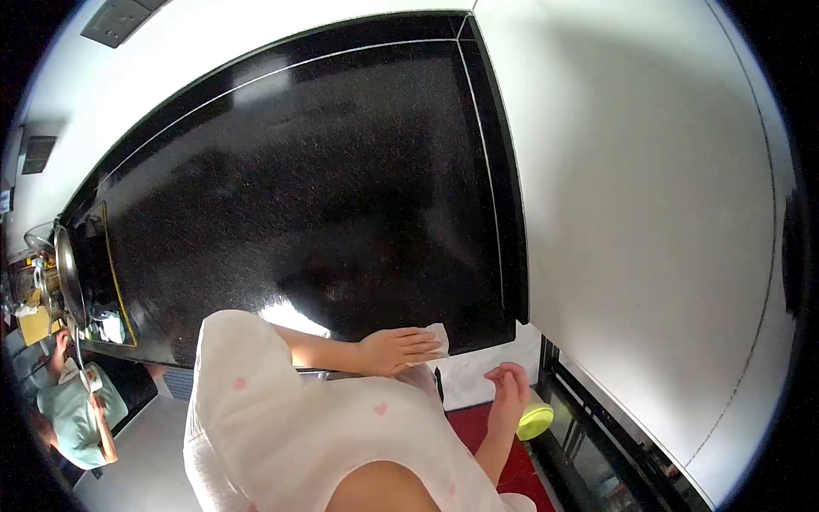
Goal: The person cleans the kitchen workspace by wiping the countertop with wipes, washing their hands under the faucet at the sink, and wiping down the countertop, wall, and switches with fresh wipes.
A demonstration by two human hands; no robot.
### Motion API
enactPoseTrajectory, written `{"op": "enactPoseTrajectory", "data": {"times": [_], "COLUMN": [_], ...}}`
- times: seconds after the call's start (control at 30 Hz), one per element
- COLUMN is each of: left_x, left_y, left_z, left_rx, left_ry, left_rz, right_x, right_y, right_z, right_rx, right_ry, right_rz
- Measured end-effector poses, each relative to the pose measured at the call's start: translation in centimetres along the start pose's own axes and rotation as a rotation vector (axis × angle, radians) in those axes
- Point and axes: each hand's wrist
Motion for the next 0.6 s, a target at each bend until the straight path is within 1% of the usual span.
{"op": "enactPoseTrajectory", "data": {"times": [0.03,0.07,0.13,0.2,0.23,0.3,0.33,0.37,0.4,0.43,0.5,0.57,0.6], "left_x": [-0.2,-1.0,-3.9,-9.7,-13.0,-20.1,-23.8,-27.0,-29.5,-31.5,-33.3,-33.3,-33.0], "left_y": [0.3,0.2,-0.9,-0.7,-2.0,-4.3,-5.6,-7.0,-8.5,-9.7,-11.8,-13.5,-13.5], "left_z": [-0.7,-1.5,-5.8,-9.4,-12.2,-16.8,-19.0,-20.8,-22.3,-24.0,-25.9,-25.7,-26.0], "left_rx": [-0.009,-0.044,-0.110,0.196,0.267,0.312,0.302,0.316,0.328,0.289,0.240,0.199,0.225], "left_ry": [0.009,-0.062,-0.205,-0.466,-0.533,-0.622,-0.671,-0.696,-0.718,-0.673,-0.646,-0.667,-0.641], "left_rz": [0.012,-0.069,-0.232,-0.311,-0.396,-0.469,-0.566,-0.612,-0.660,-0.695,-0.739,-0.761,-0.754], "right_x": [-0.1,-0.3,-0.4,0.4,0.5,0.7,0.5,0.8,0.9,0.8,0.6,0.8,0.8], "right_y": [0.0,0.2,0.6,0.5,0.3,0.3,0.1,0.2,0.4,0.6,0.8,0.9,1.3], "right_z": [0.2,0.4,1.4,1.4,1.0,0.1,0.0,-0.3,-0.6,-0.5,-0.4,-1.2,-1.3], "right_rx": [0.012,0.014,0.019,0.008,0.002,0.020,0.029,0.042,0.062,0.085,0.128,0.135,0.136], "right_ry": [-0.004,-0.005,-0.006,-0.019,-0.023,-0.037,-0.037,-0.031,-0.034,-0.033,-0.028,-0.036,-0.037], "right_rz": [-0.005,-0.014,-0.033,-0.041,-0.048,-0.042,-0.039,-0.041,-0.041,-0.035,-0.038,-0.038,-0.027]}}
Point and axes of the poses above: each hand's wrist, its own y-axis away from the middle knuckle, its own z-axis out of the palm, x = y × z, and after that the axes turned 6 degrees about z, right-handed
